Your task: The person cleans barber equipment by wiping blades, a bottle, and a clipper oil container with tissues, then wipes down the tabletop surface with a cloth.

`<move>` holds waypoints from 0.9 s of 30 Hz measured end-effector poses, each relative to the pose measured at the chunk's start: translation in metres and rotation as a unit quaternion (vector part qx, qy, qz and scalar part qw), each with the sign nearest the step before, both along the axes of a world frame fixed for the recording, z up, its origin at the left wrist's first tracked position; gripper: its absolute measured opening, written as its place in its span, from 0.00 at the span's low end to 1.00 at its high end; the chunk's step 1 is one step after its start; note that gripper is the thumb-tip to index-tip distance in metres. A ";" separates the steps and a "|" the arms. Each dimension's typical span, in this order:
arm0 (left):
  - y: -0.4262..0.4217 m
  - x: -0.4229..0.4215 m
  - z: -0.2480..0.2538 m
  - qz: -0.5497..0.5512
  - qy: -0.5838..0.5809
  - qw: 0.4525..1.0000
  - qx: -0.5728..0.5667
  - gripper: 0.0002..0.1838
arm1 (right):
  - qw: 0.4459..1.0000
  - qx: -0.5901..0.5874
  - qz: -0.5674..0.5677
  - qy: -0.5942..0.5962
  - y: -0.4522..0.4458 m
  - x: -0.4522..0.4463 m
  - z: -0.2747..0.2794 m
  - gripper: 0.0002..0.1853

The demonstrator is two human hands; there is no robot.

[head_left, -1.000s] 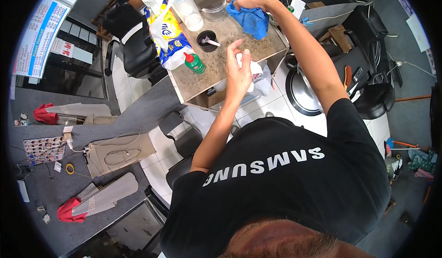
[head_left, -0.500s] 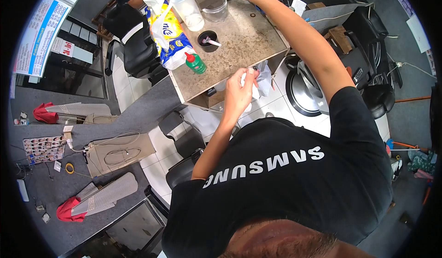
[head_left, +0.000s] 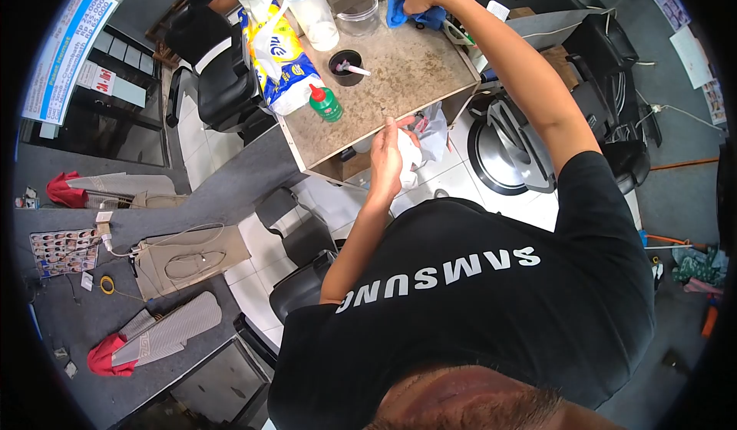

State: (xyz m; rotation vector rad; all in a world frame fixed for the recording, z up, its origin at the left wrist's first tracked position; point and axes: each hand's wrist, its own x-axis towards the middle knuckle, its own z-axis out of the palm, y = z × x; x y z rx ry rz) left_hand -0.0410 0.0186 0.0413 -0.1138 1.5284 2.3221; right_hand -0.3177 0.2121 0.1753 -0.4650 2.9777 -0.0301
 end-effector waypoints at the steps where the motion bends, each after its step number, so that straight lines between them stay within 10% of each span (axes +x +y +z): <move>1: -0.001 0.000 0.000 -0.003 -0.001 1.000 0.002 0.32 | 0.999 -0.022 -0.021 0.043 -0.001 -0.004 0.001 0.29; 13: -0.003 0.001 0.002 -0.002 -0.006 1.000 0.012 0.29 | 0.925 -0.165 -0.123 0.320 0.013 -0.016 -0.024 0.19; 17: -0.003 -0.003 -0.006 -0.003 0.008 1.000 0.014 0.29 | 0.950 -0.126 -0.133 0.252 0.004 0.084 0.031 0.22; 27: 0.001 0.002 -0.002 0.010 0.010 1.000 -0.004 0.30 | 0.966 -0.112 -0.029 0.231 -0.022 0.094 -0.057 0.14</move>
